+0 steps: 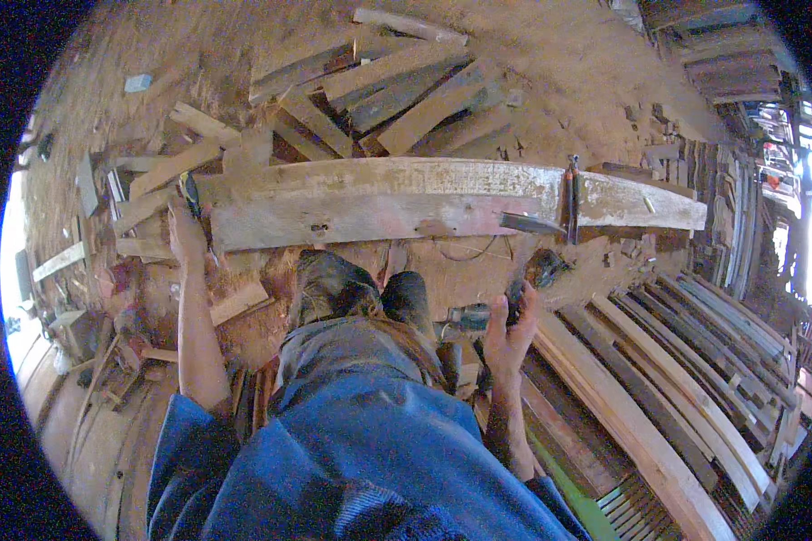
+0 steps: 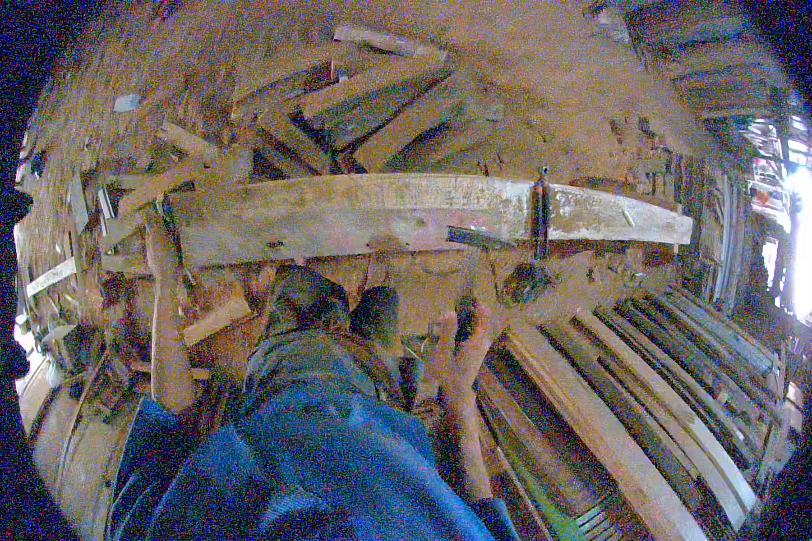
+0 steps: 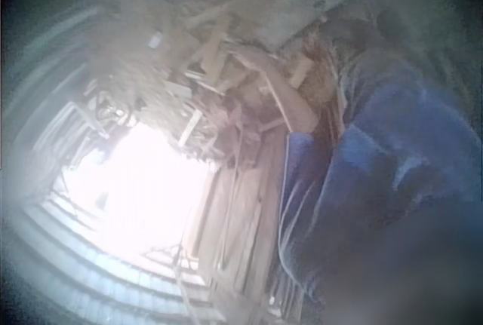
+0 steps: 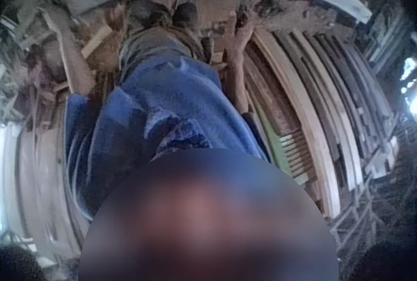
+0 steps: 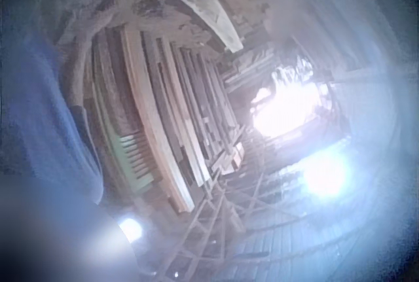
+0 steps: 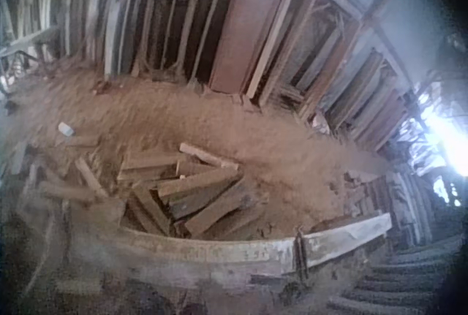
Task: The person uses a hammer and a screwdriver to pry and remove nails from a wooden plank. They repeatedly position the screwdriver under nail heads and strike the screwdriver with the hammer to loosen and extract the nails.
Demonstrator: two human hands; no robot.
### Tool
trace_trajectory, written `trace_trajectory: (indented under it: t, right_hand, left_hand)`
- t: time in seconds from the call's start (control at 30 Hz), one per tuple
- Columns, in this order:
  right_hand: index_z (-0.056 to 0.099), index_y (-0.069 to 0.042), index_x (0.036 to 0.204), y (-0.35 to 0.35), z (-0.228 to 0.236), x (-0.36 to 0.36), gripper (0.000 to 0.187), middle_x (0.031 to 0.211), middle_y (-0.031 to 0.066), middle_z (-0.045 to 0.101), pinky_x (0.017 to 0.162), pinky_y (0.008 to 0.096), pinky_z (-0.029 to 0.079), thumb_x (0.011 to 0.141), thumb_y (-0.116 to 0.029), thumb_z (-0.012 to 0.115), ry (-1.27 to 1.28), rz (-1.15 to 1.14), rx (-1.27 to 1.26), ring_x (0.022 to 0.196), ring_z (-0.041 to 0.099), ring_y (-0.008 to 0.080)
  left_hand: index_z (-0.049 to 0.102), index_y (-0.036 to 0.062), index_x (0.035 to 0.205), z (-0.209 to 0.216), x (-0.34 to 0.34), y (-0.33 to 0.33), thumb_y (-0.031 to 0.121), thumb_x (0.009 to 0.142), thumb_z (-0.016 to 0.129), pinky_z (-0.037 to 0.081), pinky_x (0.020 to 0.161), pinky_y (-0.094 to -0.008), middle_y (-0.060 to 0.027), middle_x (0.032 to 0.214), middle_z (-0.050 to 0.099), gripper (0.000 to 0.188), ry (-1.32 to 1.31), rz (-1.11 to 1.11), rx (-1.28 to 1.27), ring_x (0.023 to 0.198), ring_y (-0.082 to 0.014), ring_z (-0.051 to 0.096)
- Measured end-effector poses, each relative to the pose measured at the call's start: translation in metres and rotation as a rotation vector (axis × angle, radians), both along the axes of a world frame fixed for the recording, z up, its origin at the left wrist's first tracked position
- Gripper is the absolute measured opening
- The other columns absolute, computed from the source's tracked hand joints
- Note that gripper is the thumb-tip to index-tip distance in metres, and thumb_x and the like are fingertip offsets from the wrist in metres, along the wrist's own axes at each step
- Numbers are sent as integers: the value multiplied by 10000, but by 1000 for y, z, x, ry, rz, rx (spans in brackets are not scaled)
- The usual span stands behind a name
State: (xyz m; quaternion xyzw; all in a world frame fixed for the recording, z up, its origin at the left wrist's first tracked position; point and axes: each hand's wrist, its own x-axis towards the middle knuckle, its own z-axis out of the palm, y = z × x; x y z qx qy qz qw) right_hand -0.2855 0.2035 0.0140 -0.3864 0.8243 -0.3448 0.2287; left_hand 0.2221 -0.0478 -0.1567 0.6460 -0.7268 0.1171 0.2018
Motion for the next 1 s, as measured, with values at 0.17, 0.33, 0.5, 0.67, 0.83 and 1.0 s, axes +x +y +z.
trace_trajectory:
  t: [0.17, 0.33, 0.5, 0.67, 0.83, 1.0]
  right_hand:
    - [450, 6, 1303, -4, -9, 6, 400, 838, 101, 597, 584, 344, 445, 959, -162, 567, 286, 126, -27, 658, 548, 187]
    - [456, 9, 1297, -10, 5, -8, 389, 767, 96, 583, 552, 358, 432, 966, -171, 554, 150, 101, 199, 639, 544, 206]
    - [492, -9, 1223, -1, 25, -40, 340, 711, 9, 510, 529, 277, 395, 997, -261, 517, -197, -66, -150, 604, 476, 109]
    - [510, -27, 1176, 7, 12, -101, 332, 761, -15, 493, 540, 238, 384, 1006, -311, 502, -281, 18, -91, 602, 444, 73]
    - [521, -45, 1134, 26, -7, -137, 324, 715, -21, 490, 494, 237, 374, 1005, -342, 513, -244, 149, -86, 563, 433, 72]
    - [518, -72, 1126, 32, -14, -146, 291, 687, -34, 478, 445, 214, 346, 1013, -339, 499, -511, -1, -128, 525, 412, 50]
  left_hand:
    - [443, -39, 1287, 5, 24, -6, 408, 859, 671, 482, 837, -449, -215, 1136, 624, 660, 170, 268, 558, 1005, -377, 610]
    - [552, 4, 1180, 57, 1, -7, 382, 911, 648, 491, 762, -365, -93, 1032, 619, 474, 432, 415, 447, 870, -246, 606]
    - [537, 31, 1169, 145, -75, 8, 348, 927, 633, 474, 701, -305, -46, 936, 592, 410, 834, 354, 328, 794, -160, 571]
    - [505, 60, 1151, 186, -199, 49, 271, 940, 627, 421, 659, -223, 4, 848, 529, 323, 1059, 248, 409, 757, -65, 495]
    - [523, 65, 1098, 197, -289, 105, 182, 911, 654, 444, 700, -248, 23, 853, 549, 257, 1182, 55, 471, 759, -96, 505]
    - [563, 22, 991, 213, -332, 125, 176, 849, 710, 457, 749, -286, -61, 897, 605, 256, 738, 59, 575, 803, -144, 539]
